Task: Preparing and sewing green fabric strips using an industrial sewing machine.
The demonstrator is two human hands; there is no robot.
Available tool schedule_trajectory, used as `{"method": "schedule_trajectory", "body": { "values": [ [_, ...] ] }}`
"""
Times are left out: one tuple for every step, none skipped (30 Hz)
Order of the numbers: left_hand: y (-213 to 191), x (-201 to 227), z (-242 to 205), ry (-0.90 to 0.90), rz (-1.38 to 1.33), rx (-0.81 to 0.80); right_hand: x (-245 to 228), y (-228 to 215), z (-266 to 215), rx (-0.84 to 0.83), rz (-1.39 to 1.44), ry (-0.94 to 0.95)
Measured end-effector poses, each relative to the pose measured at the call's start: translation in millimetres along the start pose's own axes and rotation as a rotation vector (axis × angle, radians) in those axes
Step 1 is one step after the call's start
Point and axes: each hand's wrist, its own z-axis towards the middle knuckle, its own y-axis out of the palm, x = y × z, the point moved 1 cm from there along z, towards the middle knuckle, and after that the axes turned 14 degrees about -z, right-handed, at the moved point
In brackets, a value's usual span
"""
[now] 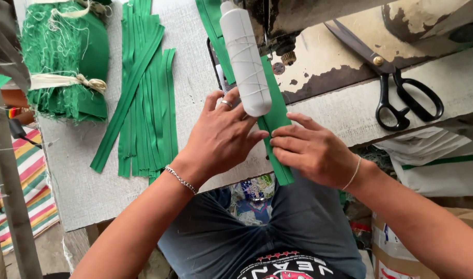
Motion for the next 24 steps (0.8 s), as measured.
{"method": "schedule_trajectory", "body": {
  "values": [
    [-3,4,1,-0.006,-0.006,-0.008,1,-1,1,0.001,0.001,0.002],
    [-5,8,1,-0.013,-0.013,-0.015,2,-1,2,0.002,0.003,0.003],
    [-2,9,-3,-0.015,-0.017,-0.021,2,-1,1,-0.001,0.008,0.007],
    [2,10,-6,0.003,-0.026,-0.009,1,-2,0,0.002,-0.003,0.008],
    [6,11,-8,0.026,-0.035,0.005,2,-3,-1,0.003,-0.019,0.009],
    [5,15,-10,0.029,-0.040,0.002,-1,-3,-4,-0.001,-0.020,0.015],
    [2,16,-9,0.012,-0.054,-0.019,-1,-1,-3,0.002,-0.018,0.019],
    [-2,17,-8,-0.006,-0.067,-0.039,0,0,-2,0.005,-0.016,0.023],
    [-5,16,-5,-0.006,-0.068,-0.043,3,3,-1,0.006,-0.014,0.026],
    [-8,14,-2,-0.038,-0.077,-0.062,6,7,-1,0.000,-0.025,0.027],
    [-11,12,2,-0.071,-0.086,-0.078,10,11,0,-0.006,-0.037,0.026],
    [-8,6,3,-0.071,-0.086,-0.079,15,15,3,-0.006,-0.036,0.026],
    [-6,0,5,-0.078,-0.073,-0.067,21,18,8,0.015,-0.031,0.024],
    [-5,-5,7,-0.085,-0.060,-0.055,27,21,12,0.036,-0.027,0.021],
    [-5,-4,6,-0.084,-0.062,-0.057,27,21,14,0.034,-0.026,0.024],
    [-5,-3,5,-0.068,-0.038,-0.052,26,22,15,0.031,-0.036,0.026],
    [-6,-3,5,-0.050,-0.004,-0.037,29,23,18,0.037,-0.053,0.019],
    [-4,-4,4,-0.047,0.005,-0.030,30,22,19,0.044,-0.060,0.013],
    [-2,-2,0,-0.007,-0.012,0.032,27,19,17,0.038,-0.045,0.036],
    [1,0,-4,0.032,-0.028,0.093,24,17,16,0.032,-0.030,0.059],
    [6,0,-6,0.033,-0.034,0.093,23,18,12,0.026,-0.030,0.061],
    [10,-1,-8,0.029,-0.047,0.115,21,18,8,-0.004,-0.029,0.077],
    [13,-3,-9,0.025,-0.052,0.143,22,19,7,-0.027,-0.032,0.085],
    [11,-2,-7,0.026,-0.050,0.150,21,16,7,-0.027,-0.037,0.080]
  ]
}}
